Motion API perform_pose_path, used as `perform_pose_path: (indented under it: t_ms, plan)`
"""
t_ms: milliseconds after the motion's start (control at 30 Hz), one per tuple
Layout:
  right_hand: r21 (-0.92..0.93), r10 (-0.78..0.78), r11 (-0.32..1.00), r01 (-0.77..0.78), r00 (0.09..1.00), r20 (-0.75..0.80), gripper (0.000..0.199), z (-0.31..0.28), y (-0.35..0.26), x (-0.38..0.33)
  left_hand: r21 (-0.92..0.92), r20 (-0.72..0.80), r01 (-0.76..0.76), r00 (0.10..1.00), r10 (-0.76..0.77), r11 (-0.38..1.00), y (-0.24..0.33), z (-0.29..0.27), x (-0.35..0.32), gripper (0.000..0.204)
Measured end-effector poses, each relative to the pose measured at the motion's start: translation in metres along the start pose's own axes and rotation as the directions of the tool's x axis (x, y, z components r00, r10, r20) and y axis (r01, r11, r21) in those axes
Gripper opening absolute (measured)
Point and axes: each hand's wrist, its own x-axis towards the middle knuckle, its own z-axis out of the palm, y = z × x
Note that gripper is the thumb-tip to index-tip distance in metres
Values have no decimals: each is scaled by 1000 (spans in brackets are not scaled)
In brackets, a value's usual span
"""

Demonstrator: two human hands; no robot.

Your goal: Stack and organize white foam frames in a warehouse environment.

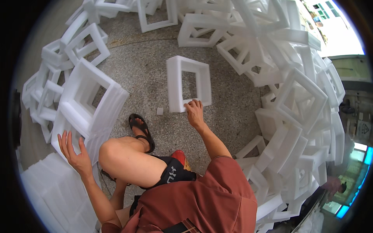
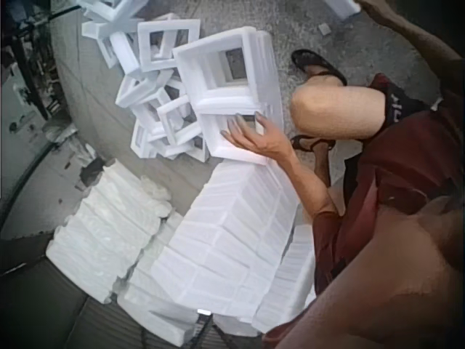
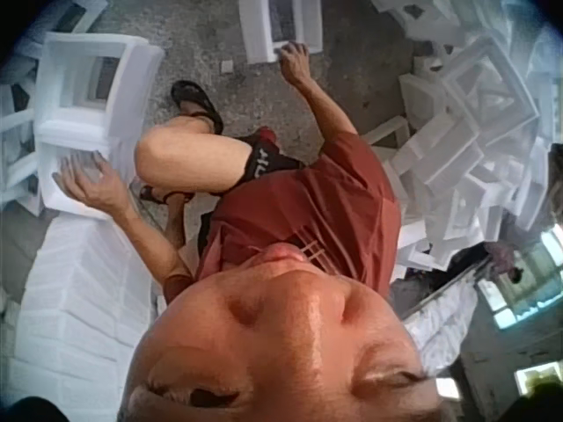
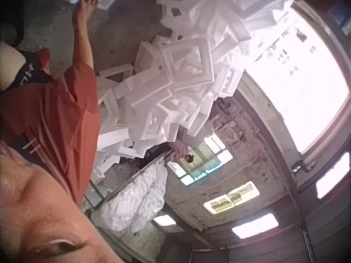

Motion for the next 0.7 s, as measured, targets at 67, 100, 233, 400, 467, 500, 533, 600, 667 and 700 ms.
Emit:
perform_pose_path:
  t_ms: [67,100,233,400,467,500,533,600,667,700]
  plan:
    - [83,-104,991,108,993,-49,31,-51,-18,-2,-60,-4,-132,991,132,989,50,0,28,53]
    - [93,-159,982,164,985,-62,28,-79,-23,-3,-158,76,-268,956,283,950,80,2,38,59]
    - [78,-360,924,373,922,-146,27,-164,-53,2,-108,361,-728,606,709,677,167,-2,45,67]
    - [14,-478,874,486,865,-151,26,-211,-47,-21,-140,157,-750,628,762,647,193,34,16,59]
    - [-9,-529,845,534,833,-162,26,-223,-47,-29,22,15,-818,575,818,574,203,25,14,58]
    - [-27,-547,835,549,825,-146,26,-231,-48,-32,46,7,-813,582,813,581,209,17,14,58]
    - [-54,-582,813,580,803,-126,28,-240,-49,-33,105,-42,-827,551,834,552,216,9,14,59]
    - [-54,-609,793,607,785,-117,28,-248,-48,-30,157,-103,-841,507,856,518,229,-7,13,61]
    - [-64,-630,777,627,774,-64,38,-253,-42,-30,107,-26,-839,534,845,534,234,-16,11,56]
    - [-68,-634,773,631,770,-74,38,-257,-36,-29,49,58,-832,554,830,552,237,-21,10,51]
